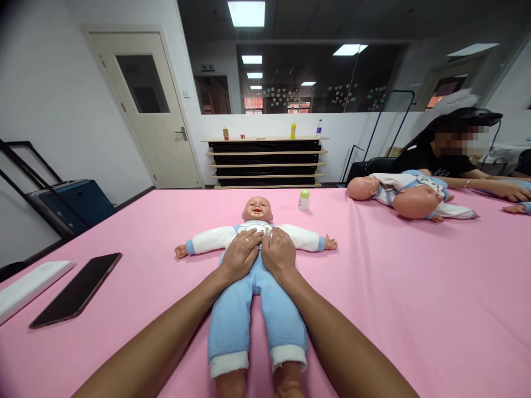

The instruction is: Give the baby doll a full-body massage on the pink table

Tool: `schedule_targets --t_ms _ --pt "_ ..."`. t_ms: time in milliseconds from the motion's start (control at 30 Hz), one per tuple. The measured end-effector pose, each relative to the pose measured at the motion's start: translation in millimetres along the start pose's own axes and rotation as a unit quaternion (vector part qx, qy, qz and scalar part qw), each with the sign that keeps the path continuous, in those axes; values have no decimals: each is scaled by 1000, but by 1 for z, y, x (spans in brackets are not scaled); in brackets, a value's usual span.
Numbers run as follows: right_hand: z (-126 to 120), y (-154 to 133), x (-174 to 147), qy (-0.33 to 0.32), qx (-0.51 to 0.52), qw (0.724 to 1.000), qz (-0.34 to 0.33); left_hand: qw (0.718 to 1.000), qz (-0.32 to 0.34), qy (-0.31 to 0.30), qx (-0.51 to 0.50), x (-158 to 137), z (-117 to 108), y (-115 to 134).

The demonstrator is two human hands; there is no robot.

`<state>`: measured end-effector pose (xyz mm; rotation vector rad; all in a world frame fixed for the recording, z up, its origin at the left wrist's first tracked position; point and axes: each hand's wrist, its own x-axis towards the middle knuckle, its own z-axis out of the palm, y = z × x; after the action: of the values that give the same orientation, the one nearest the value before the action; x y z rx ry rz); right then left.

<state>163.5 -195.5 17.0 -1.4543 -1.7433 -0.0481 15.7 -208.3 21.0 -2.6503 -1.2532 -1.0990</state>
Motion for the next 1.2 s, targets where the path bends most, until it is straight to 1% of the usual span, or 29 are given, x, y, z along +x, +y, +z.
schedule_targets --t_ms 33,100,200,300,400,500,567,633,800,933,1067,1200 --pt "0 0 -1 14 4 1000 -5 1000 -7 -17 5 1 -1 0" --pt "-1 0 -1 36 24 998 -40 999 -29 -36 16 3 -1 0" --pt "-4 -2 -3 48 68 990 -110 996 -80 -26 30 4 3 -4" --pt "-8 -4 -4 33 119 976 -177 991 -131 17 23 1 13 -14" --pt "-12 -7 -4 -14 157 957 -243 983 -166 73 -7 -3 23 -24" --pt "-11 -7 -2 -69 158 949 -263 969 -201 140 -21 -6 26 -28" --pt "-9 -7 0 -89 147 952 -252 964 -202 175 -17 -7 24 -25" --pt "-7 -6 2 -94 134 958 -234 965 -176 192 -14 -6 19 -19" --pt "0 -1 5 -94 108 972 -186 976 -93 197 -26 -6 8 -4" --pt "6 5 5 -76 91 986 -119 985 -37 171 -16 -7 5 0" --pt "8 7 4 -47 76 995 -47 991 -4 136 -8 -6 3 2" --pt "4 4 1 -19 54 998 -1 998 23 64 -11 -3 -1 4"
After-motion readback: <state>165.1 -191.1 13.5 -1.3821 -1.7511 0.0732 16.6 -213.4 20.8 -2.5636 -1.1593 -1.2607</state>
